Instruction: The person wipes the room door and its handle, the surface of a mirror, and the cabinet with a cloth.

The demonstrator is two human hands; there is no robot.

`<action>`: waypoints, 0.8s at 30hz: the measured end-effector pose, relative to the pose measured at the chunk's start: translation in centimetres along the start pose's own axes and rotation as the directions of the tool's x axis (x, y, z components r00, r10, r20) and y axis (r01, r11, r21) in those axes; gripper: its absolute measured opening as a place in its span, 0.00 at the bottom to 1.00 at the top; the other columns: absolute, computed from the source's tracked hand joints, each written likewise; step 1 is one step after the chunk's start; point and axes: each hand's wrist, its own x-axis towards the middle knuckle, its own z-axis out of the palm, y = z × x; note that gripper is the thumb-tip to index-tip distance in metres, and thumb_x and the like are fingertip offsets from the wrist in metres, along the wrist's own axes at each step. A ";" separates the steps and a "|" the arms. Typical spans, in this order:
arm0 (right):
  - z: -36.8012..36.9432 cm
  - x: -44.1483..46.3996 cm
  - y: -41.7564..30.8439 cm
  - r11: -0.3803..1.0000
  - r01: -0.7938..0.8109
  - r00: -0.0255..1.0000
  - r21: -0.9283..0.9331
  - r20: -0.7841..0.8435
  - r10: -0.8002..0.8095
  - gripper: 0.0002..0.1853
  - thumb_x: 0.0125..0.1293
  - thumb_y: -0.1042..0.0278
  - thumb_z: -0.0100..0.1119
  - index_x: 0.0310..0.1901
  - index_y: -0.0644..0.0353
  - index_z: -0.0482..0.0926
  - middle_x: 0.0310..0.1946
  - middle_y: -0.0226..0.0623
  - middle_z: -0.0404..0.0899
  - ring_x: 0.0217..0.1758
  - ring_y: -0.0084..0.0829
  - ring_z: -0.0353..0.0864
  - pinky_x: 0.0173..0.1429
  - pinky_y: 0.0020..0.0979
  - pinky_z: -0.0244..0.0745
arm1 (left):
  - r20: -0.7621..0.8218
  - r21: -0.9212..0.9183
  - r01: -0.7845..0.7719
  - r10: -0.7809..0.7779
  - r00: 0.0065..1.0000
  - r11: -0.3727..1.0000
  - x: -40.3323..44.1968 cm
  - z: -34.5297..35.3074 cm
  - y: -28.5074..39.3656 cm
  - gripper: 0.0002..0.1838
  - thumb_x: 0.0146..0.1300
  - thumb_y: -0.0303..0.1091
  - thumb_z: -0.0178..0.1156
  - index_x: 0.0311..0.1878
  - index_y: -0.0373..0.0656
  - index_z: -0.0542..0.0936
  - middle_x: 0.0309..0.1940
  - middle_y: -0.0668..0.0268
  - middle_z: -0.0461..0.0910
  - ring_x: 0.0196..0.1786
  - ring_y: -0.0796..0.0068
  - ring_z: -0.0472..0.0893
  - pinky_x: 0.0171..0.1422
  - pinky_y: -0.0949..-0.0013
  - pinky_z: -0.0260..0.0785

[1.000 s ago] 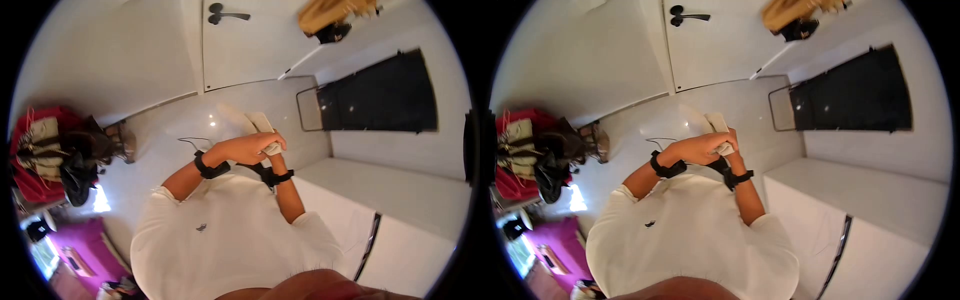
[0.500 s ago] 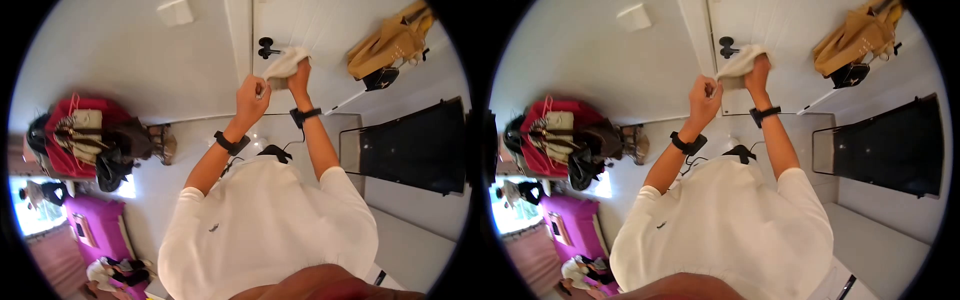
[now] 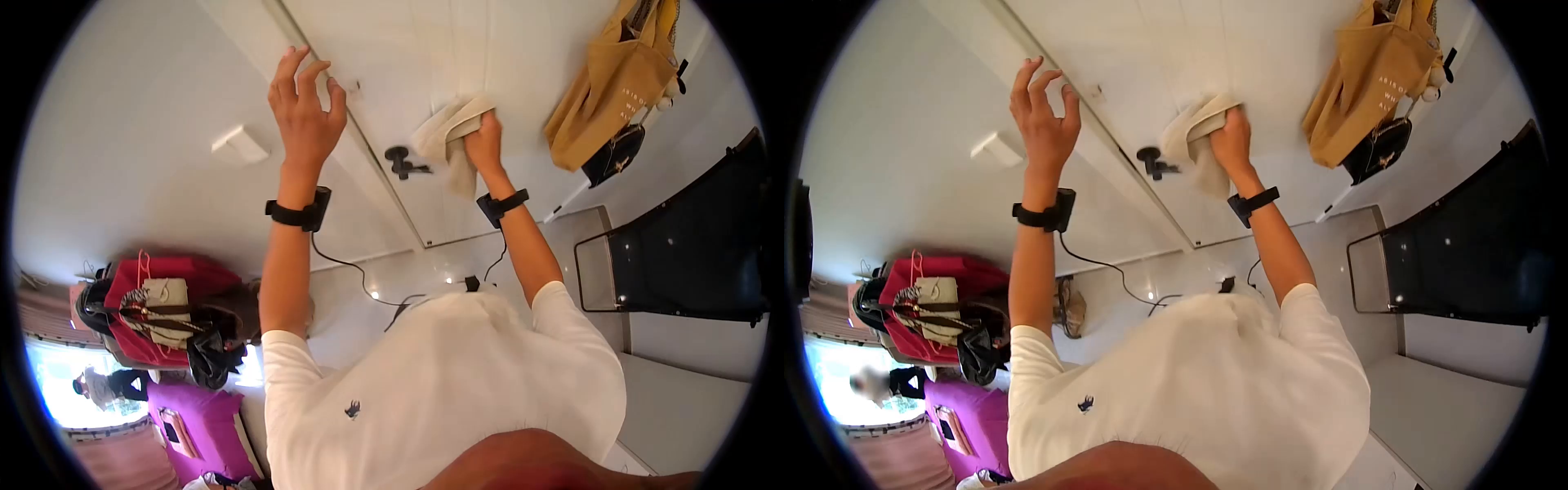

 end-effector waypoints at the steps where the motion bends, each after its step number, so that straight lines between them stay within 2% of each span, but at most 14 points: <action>1: -0.7 2.1 -1.5 0.996 0.087 0.987 -0.005 -0.132 -0.087 0.18 0.59 0.80 0.57 0.53 0.64 0.76 0.46 0.53 0.80 0.52 0.58 0.79 0.56 0.46 0.74 | -0.012 0.016 -0.081 0.081 0.997 0.997 1.2 0.5 -0.5 0.16 0.61 0.28 0.64 0.52 0.45 0.78 0.60 0.60 0.76 0.69 0.55 0.71 0.71 0.57 0.59; 3: -3.0 7.0 -5.9 0.957 0.284 0.928 0.063 -0.269 -0.258 0.18 0.58 0.81 0.59 0.52 0.65 0.76 0.44 0.51 0.80 0.49 0.58 0.79 0.55 0.45 0.75 | 0.005 0.035 -0.156 0.156 0.988 0.987 2.4 0.9 -1.6 0.17 0.61 0.29 0.64 0.54 0.48 0.79 0.63 0.61 0.76 0.72 0.57 0.70 0.73 0.58 0.56; 5: -4.4 11.4 -6.7 0.900 0.435 0.844 0.004 -0.350 -0.406 0.22 0.58 0.74 0.63 0.56 0.58 0.78 0.48 0.44 0.80 0.51 0.52 0.78 0.57 0.45 0.72 | 0.040 0.166 -0.244 0.241 0.970 0.955 3.7 2.4 -2.6 0.19 0.62 0.31 0.64 0.57 0.50 0.80 0.68 0.63 0.73 0.73 0.61 0.69 0.76 0.59 0.52; 6: -5.1 12.4 -8.5 0.904 0.428 0.848 0.001 -0.345 -0.402 0.22 0.58 0.74 0.63 0.56 0.58 0.78 0.48 0.44 0.80 0.51 0.52 0.78 0.57 0.45 0.72 | 0.036 0.208 -0.255 0.253 0.967 0.944 4.1 3.1 -3.4 0.20 0.63 0.35 0.63 0.60 0.55 0.80 0.69 0.66 0.73 0.73 0.67 0.70 0.77 0.61 0.49; 8: -5.4 13.8 -11.4 0.638 0.572 0.593 -0.516 -0.277 -0.756 0.20 0.62 0.78 0.63 0.57 0.66 0.73 0.47 0.52 0.75 0.51 0.47 0.76 0.52 0.34 0.73 | 0.033 0.290 -0.268 0.270 0.962 0.919 4.5 3.5 -3.0 0.20 0.64 0.37 0.62 0.60 0.57 0.80 0.69 0.68 0.74 0.72 0.68 0.71 0.78 0.62 0.49; 9: -5.0 13.9 -10.5 0.635 0.573 0.597 -0.519 -0.266 -0.757 0.20 0.62 0.78 0.63 0.57 0.66 0.73 0.47 0.52 0.75 0.51 0.47 0.76 0.52 0.34 0.73 | 0.032 0.376 -0.281 0.290 0.956 0.883 4.4 3.7 -2.7 0.20 0.64 0.38 0.62 0.61 0.59 0.81 0.68 0.69 0.75 0.72 0.70 0.71 0.78 0.62 0.48; 12: -2.9 12.0 -3.9 0.473 0.689 0.623 -0.549 0.114 -0.774 0.30 0.57 0.46 0.65 0.63 0.41 0.80 0.64 0.34 0.71 0.66 0.42 0.68 0.66 0.44 0.61 | 0.049 0.388 -0.248 0.248 0.967 0.888 3.9 3.7 -3.3 0.21 0.65 0.41 0.61 0.61 0.64 0.81 0.67 0.72 0.76 0.71 0.71 0.73 0.79 0.62 0.47; 13: -2.5 10.7 -3.1 0.419 0.744 0.574 -0.520 0.176 -0.800 0.31 0.51 0.45 0.69 0.61 0.33 0.81 0.59 0.25 0.76 0.59 0.38 0.74 0.62 0.44 0.68 | 0.055 0.398 -0.252 0.251 0.966 0.882 4.1 3.8 -3.5 0.21 0.64 0.41 0.61 0.62 0.65 0.80 0.67 0.72 0.77 0.70 0.71 0.73 0.79 0.62 0.47; 15: -2.3 7.8 1.4 0.421 0.822 0.561 -0.383 0.419 -0.714 0.29 0.51 0.40 0.66 0.58 0.29 0.82 0.56 0.20 0.80 0.62 0.32 0.79 0.58 0.42 0.76 | 0.052 0.433 -0.266 0.270 0.961 0.861 4.0 3.8 -3.7 0.22 0.61 0.38 0.64 0.61 0.62 0.81 0.68 0.70 0.76 0.69 0.66 0.75 0.76 0.61 0.53; 17: -3.1 4.6 5.0 0.395 0.847 0.531 -0.356 0.613 -0.586 0.30 0.46 0.49 0.67 0.56 0.27 0.83 0.59 0.18 0.80 0.64 0.31 0.78 0.68 0.40 0.68 | 0.093 0.411 -0.336 0.328 0.940 0.847 4.0 3.9 -4.0 0.25 0.65 0.30 0.57 0.68 0.49 0.74 0.70 0.57 0.71 0.75 0.58 0.66 0.81 0.56 0.47; 20: -3.9 2.1 8.9 0.433 0.865 0.484 -0.253 0.647 -0.589 0.30 0.43 0.55 0.68 0.55 0.28 0.84 0.60 0.18 0.80 0.65 0.30 0.77 0.71 0.38 0.64 | 0.193 0.371 -0.246 0.185 0.964 0.896 3.9 3.2 -3.4 0.27 0.64 0.30 0.55 0.69 0.55 0.74 0.73 0.57 0.68 0.79 0.58 0.61 0.84 0.54 0.37; 22: -3.9 2.4 8.7 0.419 0.862 0.481 -0.287 0.724 -0.495 0.29 0.44 0.61 0.68 0.54 0.29 0.85 0.59 0.19 0.81 0.63 0.32 0.78 0.68 0.40 0.68 | 0.148 0.368 -0.248 0.207 0.967 0.896 3.5 3.7 -3.5 0.27 0.64 0.30 0.55 0.68 0.55 0.74 0.73 0.57 0.68 0.78 0.58 0.62 0.84 0.54 0.37; 23: -3.5 3.1 8.2 0.412 0.873 0.461 -0.263 0.722 -0.516 0.29 0.44 0.61 0.68 0.54 0.29 0.85 0.59 0.19 0.81 0.63 0.32 0.78 0.68 0.40 0.68 | 0.088 0.343 -0.270 0.255 0.963 0.900 3.7 4.0 -3.7 0.27 0.65 0.31 0.55 0.68 0.54 0.74 0.73 0.57 0.69 0.78 0.58 0.62 0.84 0.54 0.37; 24: -3.3 3.9 7.1 0.462 0.847 0.514 -0.263 0.627 -0.585 0.30 0.44 0.63 0.69 0.54 0.31 0.86 0.59 0.21 0.81 0.63 0.34 0.79 0.66 0.42 0.70 | 0.181 0.400 -0.260 0.202 0.963 0.879 3.8 3.3 -3.3 0.26 0.66 0.31 0.52 0.68 0.54 0.75 0.73 0.57 0.69 0.78 0.58 0.62 0.84 0.54 0.36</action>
